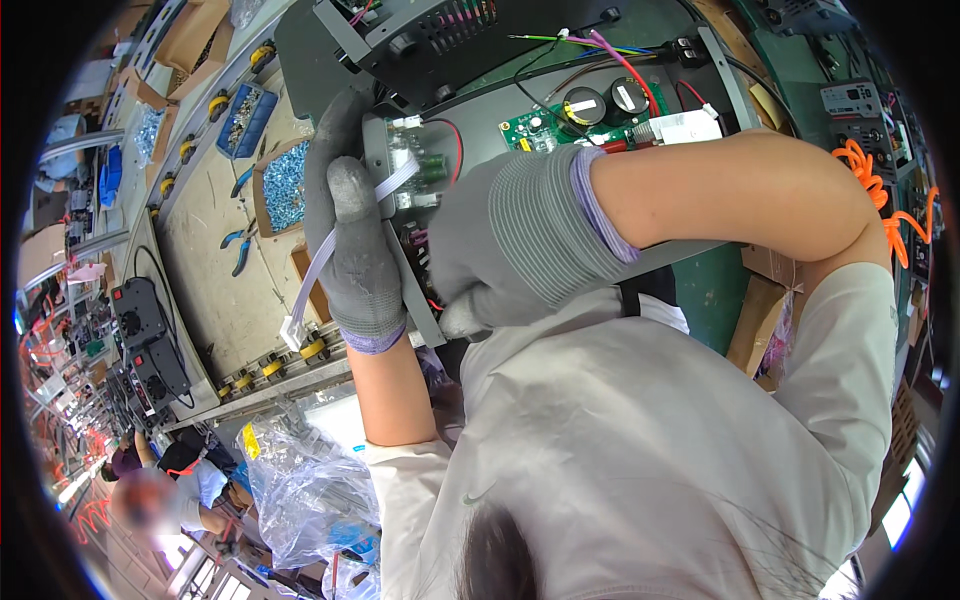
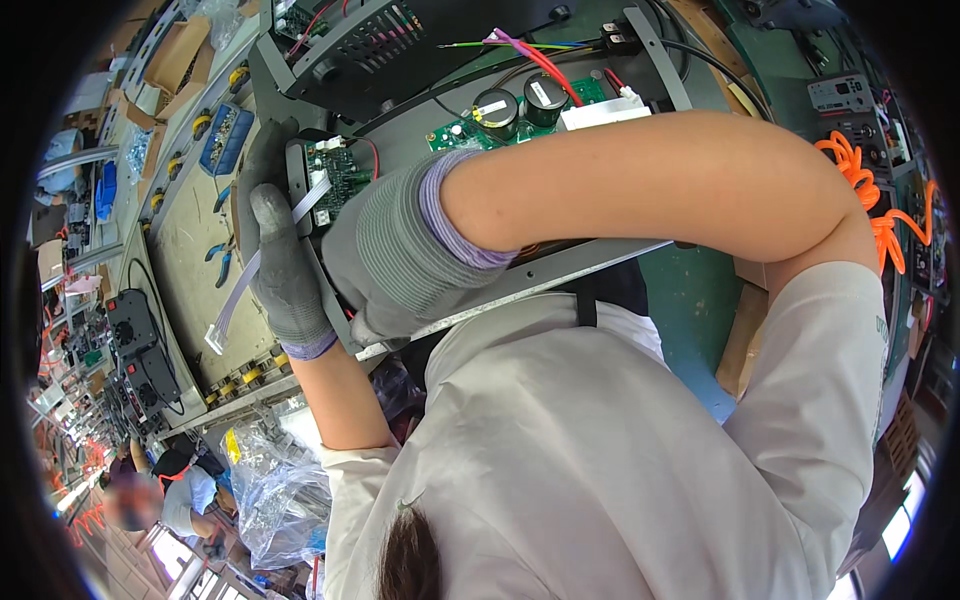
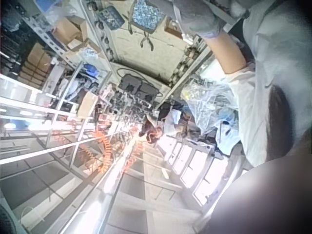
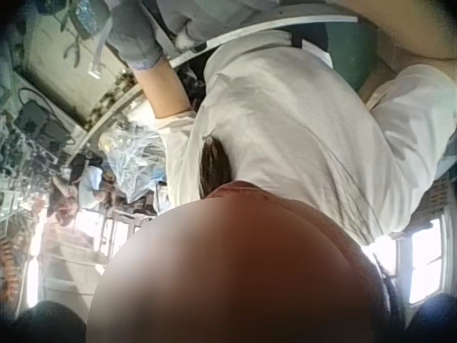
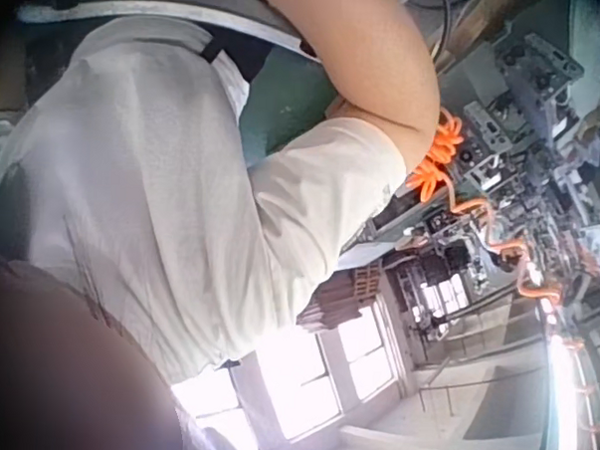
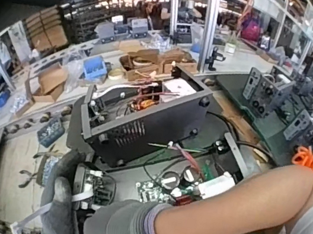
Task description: Assembling and wiring industrial power inverter units at a factory workbench.
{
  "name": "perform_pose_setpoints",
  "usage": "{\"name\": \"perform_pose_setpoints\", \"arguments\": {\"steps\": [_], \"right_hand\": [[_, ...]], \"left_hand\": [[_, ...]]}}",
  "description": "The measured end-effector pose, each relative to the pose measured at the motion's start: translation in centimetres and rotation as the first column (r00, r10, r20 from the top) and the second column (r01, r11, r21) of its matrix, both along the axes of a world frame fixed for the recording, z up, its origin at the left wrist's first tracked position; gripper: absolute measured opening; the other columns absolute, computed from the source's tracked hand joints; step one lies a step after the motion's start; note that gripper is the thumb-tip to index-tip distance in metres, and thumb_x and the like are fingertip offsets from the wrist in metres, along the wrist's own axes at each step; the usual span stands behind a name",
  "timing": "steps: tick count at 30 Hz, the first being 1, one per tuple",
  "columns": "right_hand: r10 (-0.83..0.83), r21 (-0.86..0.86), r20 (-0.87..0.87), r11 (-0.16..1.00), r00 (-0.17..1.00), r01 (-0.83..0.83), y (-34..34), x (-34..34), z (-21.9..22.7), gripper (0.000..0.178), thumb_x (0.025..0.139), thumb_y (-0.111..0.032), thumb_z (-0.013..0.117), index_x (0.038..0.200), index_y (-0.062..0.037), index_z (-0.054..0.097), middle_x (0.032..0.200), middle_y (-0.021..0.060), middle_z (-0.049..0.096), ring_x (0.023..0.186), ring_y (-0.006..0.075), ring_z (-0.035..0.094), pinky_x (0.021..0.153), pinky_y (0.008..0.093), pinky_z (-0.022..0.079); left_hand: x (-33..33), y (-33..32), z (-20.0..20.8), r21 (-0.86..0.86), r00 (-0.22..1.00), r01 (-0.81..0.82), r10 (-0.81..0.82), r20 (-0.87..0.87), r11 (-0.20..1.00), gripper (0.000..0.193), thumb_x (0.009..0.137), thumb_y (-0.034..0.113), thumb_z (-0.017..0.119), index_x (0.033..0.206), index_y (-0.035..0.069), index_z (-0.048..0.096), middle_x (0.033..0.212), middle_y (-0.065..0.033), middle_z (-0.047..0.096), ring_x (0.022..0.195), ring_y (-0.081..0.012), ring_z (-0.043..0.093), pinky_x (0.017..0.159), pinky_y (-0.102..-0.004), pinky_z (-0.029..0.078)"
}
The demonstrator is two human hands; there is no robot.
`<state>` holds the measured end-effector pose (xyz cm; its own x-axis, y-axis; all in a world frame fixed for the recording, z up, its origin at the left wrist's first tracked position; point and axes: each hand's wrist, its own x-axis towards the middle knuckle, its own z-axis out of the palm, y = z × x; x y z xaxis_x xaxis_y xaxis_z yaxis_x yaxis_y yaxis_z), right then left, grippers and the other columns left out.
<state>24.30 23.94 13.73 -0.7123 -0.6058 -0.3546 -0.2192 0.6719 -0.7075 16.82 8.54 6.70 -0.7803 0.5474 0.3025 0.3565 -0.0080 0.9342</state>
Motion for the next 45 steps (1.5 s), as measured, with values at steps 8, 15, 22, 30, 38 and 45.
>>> {"name": "perform_pose_setpoints", "arguments": {"steps": [8, 15, 22, 30, 38, 45], "right_hand": [[-0.177, -0.158, 0.280, 0.961, 0.944, 0.227, 1.8, -1.2, 0.0, 0.029, 0.083, -0.026, 0.066, 0.077, 0.0021, 0.068, 0.064, 0.0119, 0.061, 0.061, 0.0183, 0.057, 0.061, 0.0364, 0.046], [-0.242, -0.305, 0.195, 0.906, 0.950, 0.293, 6.0, -1.2, 0.5, 0.021, 0.089, -0.022, 0.066, 0.088, -0.0011, 0.071, 0.066, 0.0063, 0.059, 0.064, 0.0165, 0.055, 0.061, 0.0349, 0.044], [-0.308, -0.253, -0.148, 0.930, 0.940, 0.265, 5.1, -1.0, 0.7, 0.028, 0.094, -0.025, 0.067, 0.097, 0.0015, 0.073, 0.077, 0.0131, 0.068, 0.073, 0.0245, 0.064, 0.072, 0.0383, 0.051], [-0.428, -0.322, 0.135, 0.834, 0.894, 0.448, 4.4, -1.0, 0.8, 0.024, 0.094, -0.022, 0.066, 0.095, 0.0007, 0.072, 0.073, 0.0096, 0.066, 0.063, 0.0200, 0.060, 0.064, 0.0369, 0.050], [-0.432, -0.046, -0.094, 0.902, 0.897, 0.430, 3.4, -1.3, -1.0, 0.022, 0.084, -0.024, 0.068, 0.084, -0.0043, 0.077, 0.072, 0.0156, 0.070, 0.067, 0.0296, 0.067, 0.068, 0.0405, 0.056], [-0.457, -0.117, -0.402, 0.885, 0.794, 0.450, 1.9, -0.8, -2.6, 0.021, 0.077, -0.020, 0.062, 0.073, -0.0039, 0.075, 0.069, 0.0173, 0.069, 0.065, 0.0334, 0.068, 0.070, 0.0424, 0.057]], "left_hand": [[-0.3, 0.3, 0.3, -0.015, 0.999, -0.002, 0.001, -0.049, 1.000, 0.070, 0.106, 0.053, 0.043, 0.141, -0.006, 0.052, 0.138, -0.0195, 0.058, 0.129, -0.0271, 0.054, 0.113, -0.0387, 0.038], [-0.2, -0.6, -0.1, 0.066, 0.996, -0.018, 0.024, -0.090, 0.998, 0.069, 0.105, 0.055, 0.045, 0.136, -0.005, 0.057, 0.133, -0.0184, 0.061, 0.122, -0.0265, 0.057, 0.108, -0.0392, 0.041], [0.0, -0.8, 1.4, 0.015, 0.951, -0.031, 0.034, -0.307, 0.999, 0.053, 0.097, 0.051, 0.062, 0.115, 0.001, 0.068, 0.124, -0.0147, 0.063, 0.120, -0.0277, 0.056, 0.105, -0.0433, 0.042], [0.0, -1.2, 1.8, -0.082, 0.918, -0.049, 0.013, -0.396, 0.995, 0.031, 0.089, 0.036, 0.072, 0.091, 0.006, 0.063, 0.124, -0.0136, 0.064, 0.124, -0.0327, 0.055, 0.107, -0.0443, 0.041], [0.1, -0.7, -0.4, 0.095, 0.999, -0.032, 0.030, 0.019, 0.995, 0.084, 0.098, 0.069, 0.048, 0.134, -0.007, 0.054, 0.127, -0.0159, 0.061, 0.118, -0.0240, 0.058, 0.107, -0.0396, 0.043], [0.2, -0.5, -0.2, 0.082, 0.999, -0.043, 0.041, 0.029, 0.996, 0.083, 0.099, 0.069, 0.046, 0.135, -0.006, 0.054, 0.131, -0.0184, 0.060, 0.123, -0.0268, 0.058, 0.110, -0.0405, 0.040]]}}
